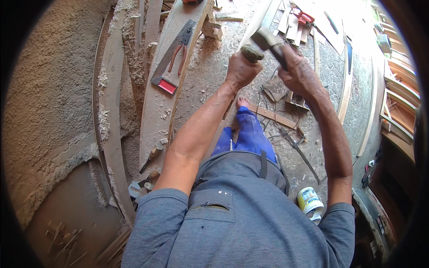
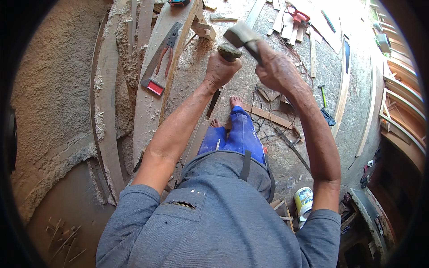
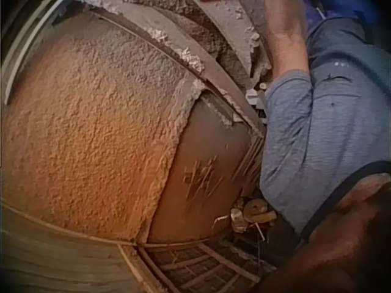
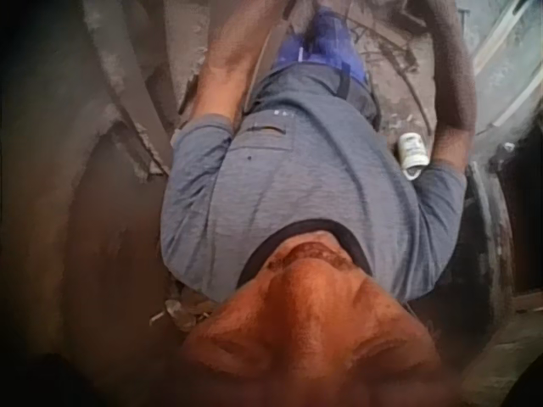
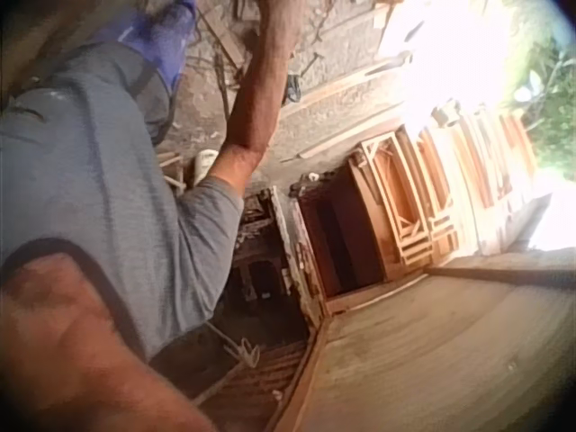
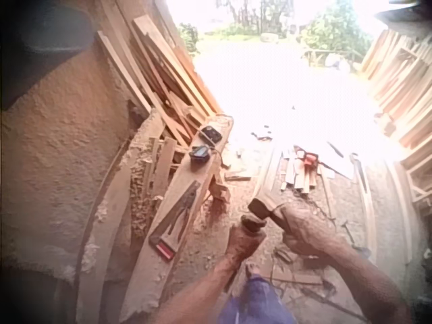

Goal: The person uses a chisel and mallet to carve a wooden plank, then uses a metal square to measure and mark the wood. The person also uses a hammer to drive nails into a large wooden panel.

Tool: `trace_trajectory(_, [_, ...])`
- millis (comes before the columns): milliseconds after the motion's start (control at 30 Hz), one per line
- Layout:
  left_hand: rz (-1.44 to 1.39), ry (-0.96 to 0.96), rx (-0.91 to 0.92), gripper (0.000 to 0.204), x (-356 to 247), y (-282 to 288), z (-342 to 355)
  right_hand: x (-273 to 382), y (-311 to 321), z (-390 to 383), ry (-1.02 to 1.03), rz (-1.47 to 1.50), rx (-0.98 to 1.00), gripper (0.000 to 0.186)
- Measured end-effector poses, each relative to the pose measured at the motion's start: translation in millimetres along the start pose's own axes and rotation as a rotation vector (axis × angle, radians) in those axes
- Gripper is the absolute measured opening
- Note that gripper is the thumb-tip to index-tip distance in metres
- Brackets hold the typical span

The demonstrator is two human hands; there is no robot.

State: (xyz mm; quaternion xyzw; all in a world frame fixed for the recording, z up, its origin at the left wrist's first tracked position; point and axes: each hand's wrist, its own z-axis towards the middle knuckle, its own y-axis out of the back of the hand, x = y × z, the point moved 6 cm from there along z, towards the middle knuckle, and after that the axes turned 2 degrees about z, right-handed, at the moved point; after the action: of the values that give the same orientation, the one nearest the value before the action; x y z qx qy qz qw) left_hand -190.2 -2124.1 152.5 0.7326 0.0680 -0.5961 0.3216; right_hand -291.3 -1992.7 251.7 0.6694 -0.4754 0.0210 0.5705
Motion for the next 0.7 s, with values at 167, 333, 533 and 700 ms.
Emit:
trace_trajectory(167, [0.01,-0.018,-0.067,0.012,3.5,7.0,-5.7,2.4,22.4,-0.3,0.086,0.01,0.08,0.034])
trace_trajectory(333, [0.035,0.032,-0.008,0.012,4.6,-0.3,0.0,3.6,62.1,28.9,0.011,0.561,-0.378,0.03])
trace_trajectory(533, [0.028,-0.041,-0.078,0.015,17.3,-10.1,-26.8,8.0,17.5,1.4,0.218,-0.228,0.222,0.023])
trace_trajectory(700, [-0.1,0.081,0.013,0.012,29.7,-10.4,-17.1,-5.4,69.1,18.2,0.101,0.245,-0.416,0.026])
